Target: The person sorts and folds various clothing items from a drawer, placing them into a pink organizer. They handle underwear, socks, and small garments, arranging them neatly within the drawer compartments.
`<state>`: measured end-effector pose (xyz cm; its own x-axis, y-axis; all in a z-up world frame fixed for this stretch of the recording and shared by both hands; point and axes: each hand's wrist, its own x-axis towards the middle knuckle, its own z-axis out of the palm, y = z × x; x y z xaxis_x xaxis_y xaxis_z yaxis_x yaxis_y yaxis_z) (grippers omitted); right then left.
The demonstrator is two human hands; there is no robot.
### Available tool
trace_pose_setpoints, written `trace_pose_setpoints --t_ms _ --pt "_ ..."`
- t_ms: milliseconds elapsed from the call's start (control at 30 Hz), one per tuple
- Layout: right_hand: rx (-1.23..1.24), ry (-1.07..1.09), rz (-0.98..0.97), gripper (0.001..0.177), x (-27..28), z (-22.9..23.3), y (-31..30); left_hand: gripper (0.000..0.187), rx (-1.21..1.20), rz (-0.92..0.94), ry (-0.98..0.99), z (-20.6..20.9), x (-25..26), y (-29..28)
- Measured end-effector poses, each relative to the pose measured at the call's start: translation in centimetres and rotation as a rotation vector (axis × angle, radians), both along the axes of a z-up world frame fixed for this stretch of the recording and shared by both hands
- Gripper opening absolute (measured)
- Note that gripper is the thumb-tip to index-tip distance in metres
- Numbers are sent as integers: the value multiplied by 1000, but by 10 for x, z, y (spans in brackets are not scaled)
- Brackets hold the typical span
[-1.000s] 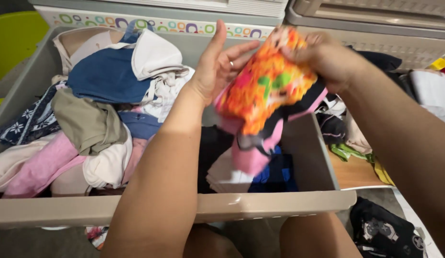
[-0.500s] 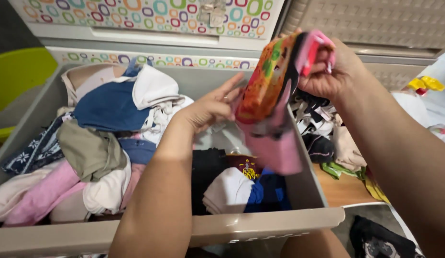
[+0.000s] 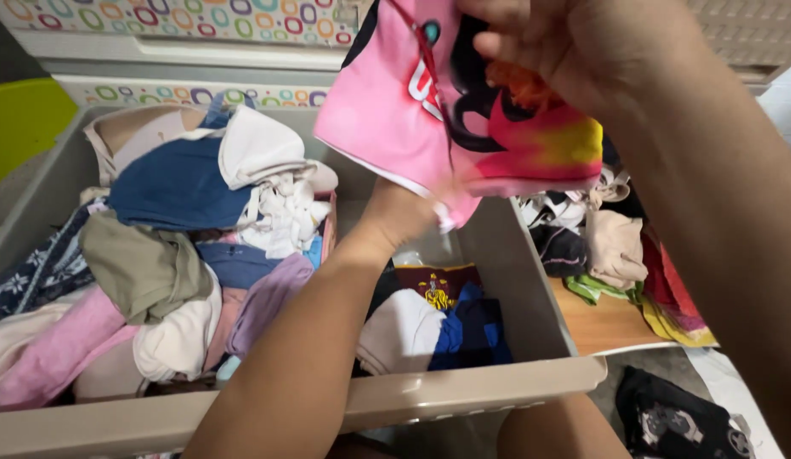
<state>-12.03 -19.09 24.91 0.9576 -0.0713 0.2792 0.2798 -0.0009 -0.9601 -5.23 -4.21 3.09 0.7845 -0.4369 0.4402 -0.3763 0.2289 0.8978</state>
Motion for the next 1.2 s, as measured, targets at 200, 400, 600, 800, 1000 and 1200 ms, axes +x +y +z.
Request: trace_pose_setpoints --t_ms 200,400,600,800,1000,1200 --pt "-774 -22 -313 42 25 -19 -40 64 -712 -289 508 31 22 38" --pt "-1559 -412 -873 61 23 -58 -61 72 -383 94 389 31 29 27" --pt "-1007 -642 -461 16 -1 -102 29 87 -320 29 174 10 -3 -17" --pt "-613 -432 -444 15 23 -115 57 83 -356 -1 227 17 -21 -12" --pt "-312 -353 75 26 36 -136 50 65 -520 -114 257 27 -16 9" --pt "-984 -755 -589 65 -37 -133 23 52 -774 -451 678 63 -31 8"
